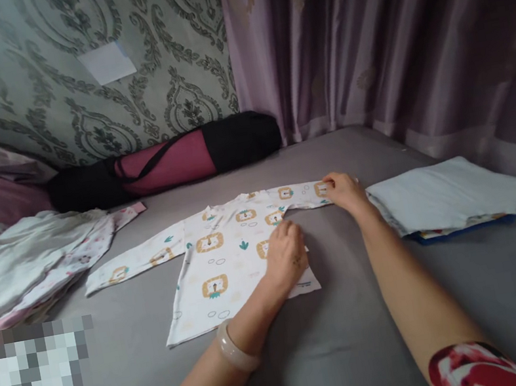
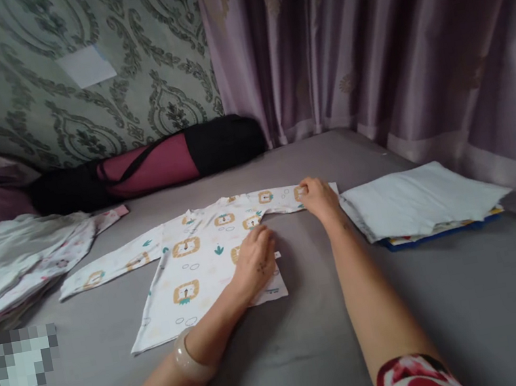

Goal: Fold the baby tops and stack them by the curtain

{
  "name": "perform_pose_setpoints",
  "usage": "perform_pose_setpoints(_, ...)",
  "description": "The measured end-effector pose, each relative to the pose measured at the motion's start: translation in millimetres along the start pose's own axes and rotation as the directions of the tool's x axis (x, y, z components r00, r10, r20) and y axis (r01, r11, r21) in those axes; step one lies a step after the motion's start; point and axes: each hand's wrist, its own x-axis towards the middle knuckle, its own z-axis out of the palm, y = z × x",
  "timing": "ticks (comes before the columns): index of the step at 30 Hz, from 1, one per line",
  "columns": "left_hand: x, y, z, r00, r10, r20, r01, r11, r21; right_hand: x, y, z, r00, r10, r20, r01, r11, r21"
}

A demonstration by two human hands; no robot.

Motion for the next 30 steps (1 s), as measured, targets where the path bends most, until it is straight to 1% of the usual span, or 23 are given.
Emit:
perform_pose_setpoints(2,-1,-9,1.5,0.991,-0.130,0.021,0.125,0.979,0.159,-1,6,-3,0.998,0.048,-0.042,-0.051,0.997,-0.054)
perform_pose_setpoints(3,-1,-11,3.1,0.983,-0.180,0.046,0.166,0.962,0.216,-1,8,-4,0.996,0.066,-0.053,-0.070,0.994,-0.080)
perform_pose_setpoints(4,-3,-11,5.2,0.974,-0.213,0.074,0.188,0.948,0.256,-3,10,-4,0.995,0.080,-0.060,-0.086,0.991,-0.106)
perform_pose_setpoints(6,-6,-7,10.3,0.967,-0.226,0.115,0.184,0.938,0.295,-5,13,-2,0.992,0.102,-0.067,-0.112,0.980,-0.164)
perform_pose_setpoints(9,-13,5,17.6,0.978,-0.159,0.132,0.113,0.947,0.302,-8,17,5,0.988,0.126,-0.090,-0.146,0.953,-0.266)
perform_pose_setpoints(12,-21,19,22.3,0.985,-0.067,0.159,0.022,0.963,0.268,-10,20,14,0.985,0.132,-0.109,-0.162,0.924,-0.346)
perform_pose_setpoints(16,-29,31,23.1,0.979,0.055,0.197,-0.093,0.978,0.188,-8,23,20,0.982,0.168,-0.085,-0.187,0.912,-0.364)
perform_pose_setpoints(19,-32,35,20.0,0.961,0.151,0.233,-0.180,0.978,0.107,-8,24,22,0.979,0.174,-0.102,-0.200,0.908,-0.369)
perform_pose_setpoints(21,-32,37,17.1,0.940,0.225,0.256,-0.243,0.969,0.038,-9,24,23,0.978,0.167,-0.126,-0.203,0.905,-0.373)
perform_pose_setpoints(24,-32,39,12.8,0.908,0.326,0.262,-0.321,0.945,-0.065,-9,24,23,0.980,0.152,-0.125,-0.189,0.908,-0.373)
perform_pose_setpoints(26,-30,41,10.4,0.904,0.349,0.246,-0.331,0.937,-0.113,-9,25,22,0.982,0.143,-0.119,-0.178,0.912,-0.371)
perform_pose_setpoints(27,-28,41,9.4,0.912,0.340,0.230,-0.318,0.940,-0.126,-9,25,22,0.983,0.137,-0.119,-0.172,0.913,-0.369)
perform_pose_setpoints(30,-22,38,7.6,0.962,0.230,0.146,-0.216,0.971,-0.106,-9,26,19,0.984,0.118,-0.133,-0.159,0.920,-0.358)
